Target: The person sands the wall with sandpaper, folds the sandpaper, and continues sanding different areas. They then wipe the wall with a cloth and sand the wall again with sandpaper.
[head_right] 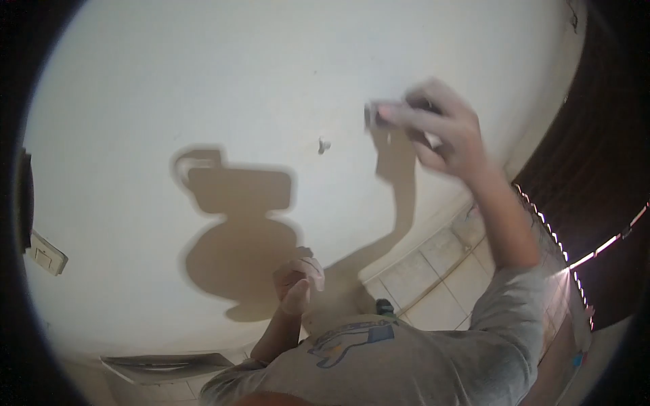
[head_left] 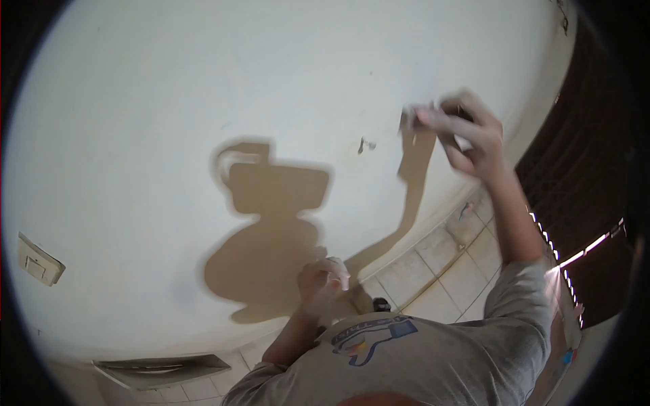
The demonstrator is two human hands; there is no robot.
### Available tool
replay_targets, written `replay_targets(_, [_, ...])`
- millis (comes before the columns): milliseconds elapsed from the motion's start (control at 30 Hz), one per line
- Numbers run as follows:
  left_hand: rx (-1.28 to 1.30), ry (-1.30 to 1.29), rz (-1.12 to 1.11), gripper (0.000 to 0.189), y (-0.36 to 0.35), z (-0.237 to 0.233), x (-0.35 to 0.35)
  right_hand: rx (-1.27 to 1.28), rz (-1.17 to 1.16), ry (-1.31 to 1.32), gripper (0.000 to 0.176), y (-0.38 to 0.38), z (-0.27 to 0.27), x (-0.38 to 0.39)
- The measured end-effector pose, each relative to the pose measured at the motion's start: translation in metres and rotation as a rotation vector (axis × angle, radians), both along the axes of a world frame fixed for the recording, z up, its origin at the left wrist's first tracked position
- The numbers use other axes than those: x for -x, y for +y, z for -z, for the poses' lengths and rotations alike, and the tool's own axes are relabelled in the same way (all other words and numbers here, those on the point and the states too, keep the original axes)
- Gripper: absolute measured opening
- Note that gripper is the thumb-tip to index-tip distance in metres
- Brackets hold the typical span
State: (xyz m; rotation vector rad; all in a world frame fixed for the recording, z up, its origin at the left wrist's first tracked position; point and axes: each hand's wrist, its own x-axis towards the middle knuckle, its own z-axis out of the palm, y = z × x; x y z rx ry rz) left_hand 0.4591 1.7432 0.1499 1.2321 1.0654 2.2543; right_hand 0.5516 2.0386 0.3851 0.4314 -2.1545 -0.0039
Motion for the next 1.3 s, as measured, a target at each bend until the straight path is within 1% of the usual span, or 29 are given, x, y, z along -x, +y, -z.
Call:
replay_targets(33, [0.025, 0.003, -0.048, 0.027, 0.007, -0.006, 0.002, 0.219, -0.097, -0.005, 0.035, 0.000, 0.023, -0.005])
replay_targets(67, [0.057, -0.005, -0.104, 0.028, 0.017, -0.009, -0.002, 0.445, -0.199, -0.027, 0.031, 0.000, 0.060, -0.010])
replay_targets(100, [0.064, 0.028, -0.115, 0.026, 0.028, -0.010, -0.004, 0.601, -0.462, -0.105, 0.023, -0.006, 0.090, -0.012])
replay_targets(167, [0.108, 0.073, -0.171, 0.021, 0.046, -0.006, -0.014, 0.916, -0.616, -0.150, 0.019, -0.037, 0.152, -0.008])
replay_targets(233, [0.031, -0.096, -0.299, 0.016, 0.076, -0.011, -0.040, 0.857, -0.449, -0.125, 0.022, -0.057, 0.186, -0.004])
replay_targets(267, [-0.019, -0.160, -0.361, 0.016, 0.087, -0.017, -0.045, 0.975, -0.569, -0.144, 0.032, -0.066, 0.209, -0.002])
replay_targets(333, [0.130, -0.051, -0.626, 0.018, 0.090, -0.026, -0.051, 0.915, -0.566, -0.099, 0.039, -0.066, 0.203, -0.006])
replay_targets(367, [0.200, -0.004, -0.744, 0.021, 0.094, -0.029, -0.056, 0.927, -0.605, -0.169, 0.039, -0.060, 0.202, -0.008])
replay_targets(433, [0.341, 0.276, -1.028, 0.014, 0.093, -0.035, -0.063, 0.912, -0.674, -0.294, 0.039, -0.040, 0.196, -0.006])
replay_targets(467, [0.421, 0.408, -1.171, 0.012, 0.084, -0.039, -0.057, 0.880, -0.724, -0.273, 0.041, -0.035, 0.192, 0.003])
replay_targets(533, [0.151, 0.579, -1.295, 0.015, 0.054, -0.066, -0.024, 0.815, -0.832, -0.207, 0.047, -0.037, 0.185, 0.014])
replay_targets(600, [0.165, 0.610, -1.581, 0.021, 0.048, -0.104, -0.006, 0.884, -0.875, -0.178, 0.053, -0.018, 0.192, 0.012])
replay_targets(667, [0.059, 0.516, -1.680, 0.019, 0.059, -0.141, 0.007, 0.983, -0.891, -0.159, 0.056, -0.005, 0.204, 0.010])
replay_targets(767, [-0.015, 0.749, -1.881, 0.027, 0.067, -0.139, 0.030, 1.124, -0.869, -0.172, 0.058, 0.015, 0.219, 0.004])
replay_targets(833, [0.153, 1.118, -2.003, 0.035, 0.073, -0.139, 0.026, 1.129, -0.860, -0.234, 0.055, 0.029, 0.220, -0.001])
replay_targets(867, [0.249, 1.300, -2.039, 0.040, 0.075, -0.136, 0.024, 1.136, -0.841, -0.261, 0.054, 0.035, 0.223, -0.007])
replay_targets(900, [0.193, 1.253, -1.972, 0.046, 0.080, -0.124, 0.034, 1.129, -0.832, -0.270, 0.053, 0.043, 0.229, -0.010])
replay_targets(1000, [0.395, 1.108, -2.035, 0.054, 0.098, -0.100, 0.030, 1.031, -0.847, -0.375, 0.050, 0.067, 0.253, -0.016])
replay_targets(1100, [0.446, 0.926, -1.921, 0.067, 0.125, -0.083, 0.007, 0.953, -0.742, -0.458, 0.032, 0.079, 0.266, -0.023])
replay_targets(1200, [0.688, 0.938, -1.899, 0.081, 0.127, -0.074, -0.004, 0.981, -0.765, -0.512, 0.010, 0.095, 0.283, -0.032])
replay_targets(1233, [0.733, 0.977, -1.887, 0.086, 0.122, -0.074, -0.002, 1.088, -0.756, -0.503, 0.006, 0.091, 0.279, -0.037])
replay_targets(1300, [0.739, 1.044, -1.896, 0.090, 0.117, -0.087, 0.001, 1.051, -0.748, -0.489, 0.006, 0.093, 0.276, -0.039])
